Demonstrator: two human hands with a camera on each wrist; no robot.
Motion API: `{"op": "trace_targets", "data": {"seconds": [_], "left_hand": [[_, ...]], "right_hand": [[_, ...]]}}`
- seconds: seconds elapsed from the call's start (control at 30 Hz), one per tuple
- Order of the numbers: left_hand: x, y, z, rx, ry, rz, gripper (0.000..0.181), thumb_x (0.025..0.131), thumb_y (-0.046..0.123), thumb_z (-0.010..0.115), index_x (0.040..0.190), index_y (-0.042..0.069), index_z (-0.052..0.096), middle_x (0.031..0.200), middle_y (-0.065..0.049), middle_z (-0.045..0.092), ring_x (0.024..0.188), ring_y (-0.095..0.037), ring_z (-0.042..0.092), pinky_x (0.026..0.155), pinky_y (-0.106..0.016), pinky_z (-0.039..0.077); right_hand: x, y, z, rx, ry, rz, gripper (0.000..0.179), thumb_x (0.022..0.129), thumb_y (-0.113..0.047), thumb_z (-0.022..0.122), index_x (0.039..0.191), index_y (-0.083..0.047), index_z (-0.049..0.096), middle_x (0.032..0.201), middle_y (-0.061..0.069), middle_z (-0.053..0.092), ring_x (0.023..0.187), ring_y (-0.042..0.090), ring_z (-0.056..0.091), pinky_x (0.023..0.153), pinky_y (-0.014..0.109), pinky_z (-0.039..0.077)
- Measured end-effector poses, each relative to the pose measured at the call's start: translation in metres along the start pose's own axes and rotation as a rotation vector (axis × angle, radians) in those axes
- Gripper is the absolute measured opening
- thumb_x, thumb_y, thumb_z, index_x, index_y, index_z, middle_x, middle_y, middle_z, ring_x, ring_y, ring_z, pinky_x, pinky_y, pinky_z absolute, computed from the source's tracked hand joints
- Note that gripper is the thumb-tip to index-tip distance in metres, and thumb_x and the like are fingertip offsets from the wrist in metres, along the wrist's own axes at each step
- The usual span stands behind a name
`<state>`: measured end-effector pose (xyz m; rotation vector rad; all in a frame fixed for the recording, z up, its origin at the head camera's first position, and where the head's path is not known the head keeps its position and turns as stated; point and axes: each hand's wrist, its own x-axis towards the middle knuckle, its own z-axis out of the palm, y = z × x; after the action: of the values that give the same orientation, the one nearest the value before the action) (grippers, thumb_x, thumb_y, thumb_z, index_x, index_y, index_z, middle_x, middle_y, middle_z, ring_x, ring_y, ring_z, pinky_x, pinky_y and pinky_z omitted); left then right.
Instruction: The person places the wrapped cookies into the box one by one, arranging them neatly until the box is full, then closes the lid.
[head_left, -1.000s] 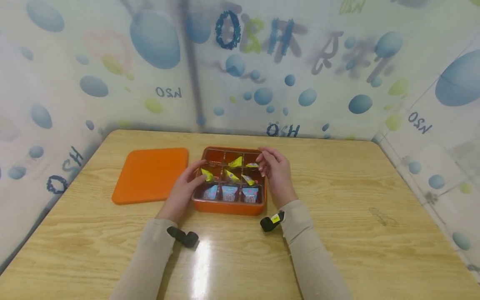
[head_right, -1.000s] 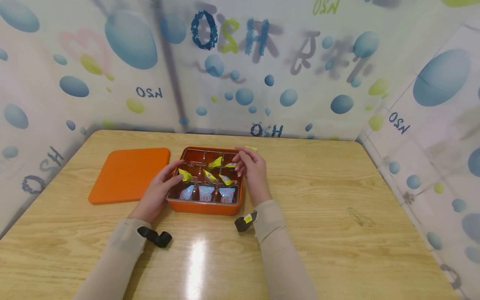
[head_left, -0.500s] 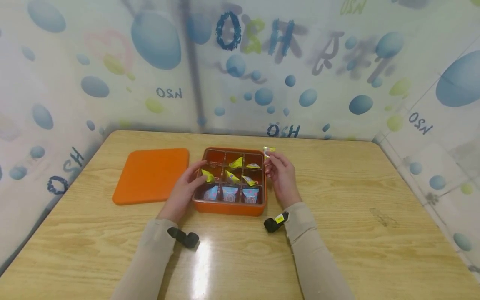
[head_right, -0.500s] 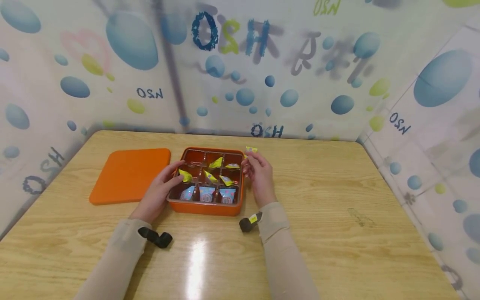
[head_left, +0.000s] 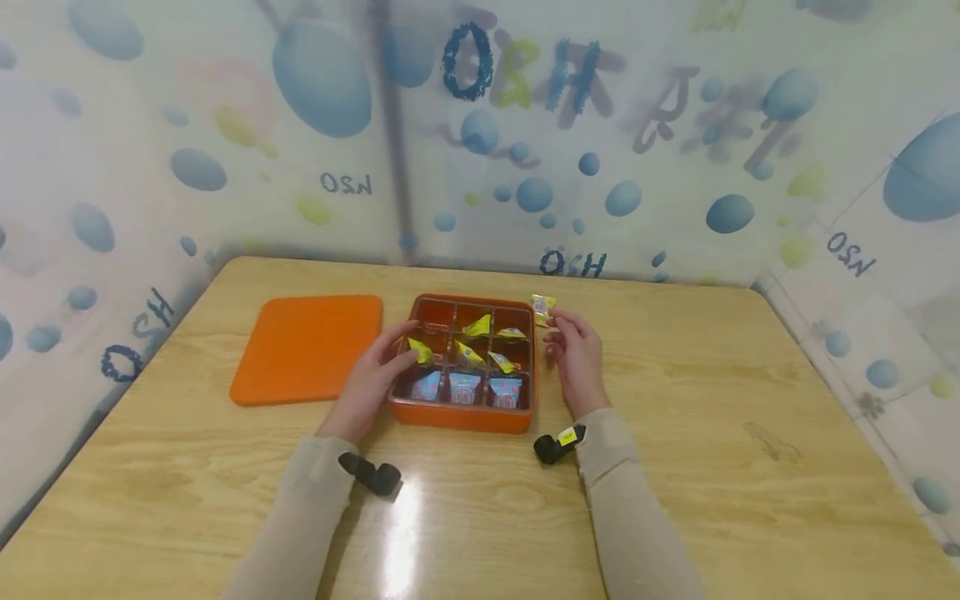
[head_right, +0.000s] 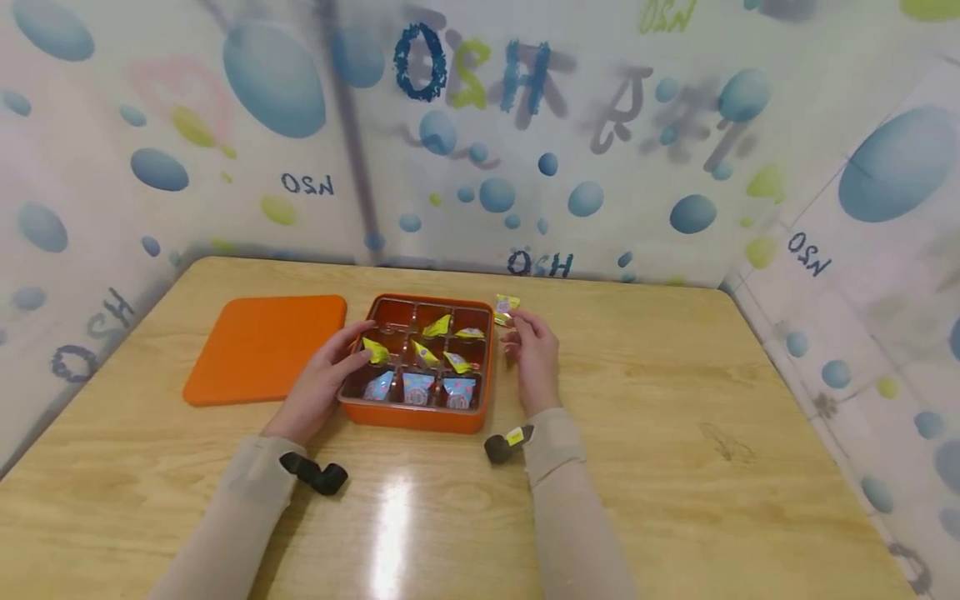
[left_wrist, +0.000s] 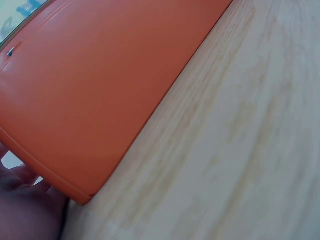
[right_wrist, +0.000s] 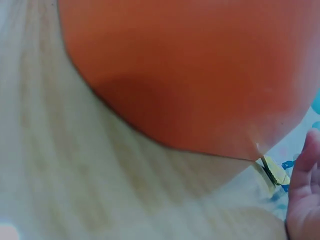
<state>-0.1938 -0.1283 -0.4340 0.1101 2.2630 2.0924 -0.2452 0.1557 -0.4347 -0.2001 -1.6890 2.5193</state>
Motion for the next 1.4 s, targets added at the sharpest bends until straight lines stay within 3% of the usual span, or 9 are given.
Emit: {"op": "trace_targets", "data": {"seconds": [0.17,0.57,1.1,1.23,1.4], "left_hand": [[0.001,0.003,0.0,-0.005,-0.009,0.007,0.046,0.086,0.032,0.058,0.129,0.029,0.045,0.14,0.011,0.031,0.132,-0.015,0.019,0.106,-0.044,0.016],[0.004,0.006,0.0,-0.006,-0.023,0.024,0.047,0.087,0.03,0.057,0.132,0.023,0.043,0.141,0.009,0.03,0.133,-0.017,0.017,0.106,-0.045,0.015],[0.002,-0.002,0.002,-0.004,-0.025,0.03,0.046,0.086,0.032,0.058,0.13,0.026,0.044,0.14,0.009,0.031,0.132,-0.016,0.018,0.106,-0.044,0.016],[-0.001,0.003,0.001,-0.014,-0.038,0.011,0.046,0.087,0.028,0.057,0.131,0.024,0.043,0.142,0.008,0.029,0.132,-0.016,0.018,0.106,-0.042,0.016],[-0.011,0.017,0.002,-0.013,-0.042,0.011,0.046,0.09,0.022,0.053,0.134,0.018,0.041,0.143,0.003,0.027,0.133,-0.02,0.016,0.106,-0.043,0.016]], "right_hand": [[0.003,-0.001,-0.002,-0.003,-0.009,-0.012,0.034,0.093,-0.015,0.046,0.119,0.006,0.049,0.12,0.017,0.045,0.08,0.018,0.053,0.065,0.021,0.046],[0.012,-0.002,-0.001,0.017,0.002,-0.001,0.032,0.093,-0.01,0.045,0.122,0.002,0.048,0.125,0.019,0.04,0.075,0.015,0.053,0.068,0.023,0.048],[0.024,-0.004,-0.014,0.022,-0.068,-0.017,0.038,0.094,-0.012,0.041,0.13,0.001,0.039,0.121,0.018,0.038,0.083,0.018,0.053,0.08,0.029,0.048],[0.029,-0.003,-0.016,0.041,-0.079,-0.012,0.04,0.094,-0.013,0.042,0.131,0.002,0.037,0.12,0.021,0.037,0.082,0.019,0.053,0.083,0.031,0.047],[0.029,-0.004,-0.013,0.0,-0.134,0.011,0.041,0.095,-0.013,0.04,0.134,0.0,0.034,0.135,0.017,0.03,0.085,0.018,0.054,0.085,0.031,0.046]]}}
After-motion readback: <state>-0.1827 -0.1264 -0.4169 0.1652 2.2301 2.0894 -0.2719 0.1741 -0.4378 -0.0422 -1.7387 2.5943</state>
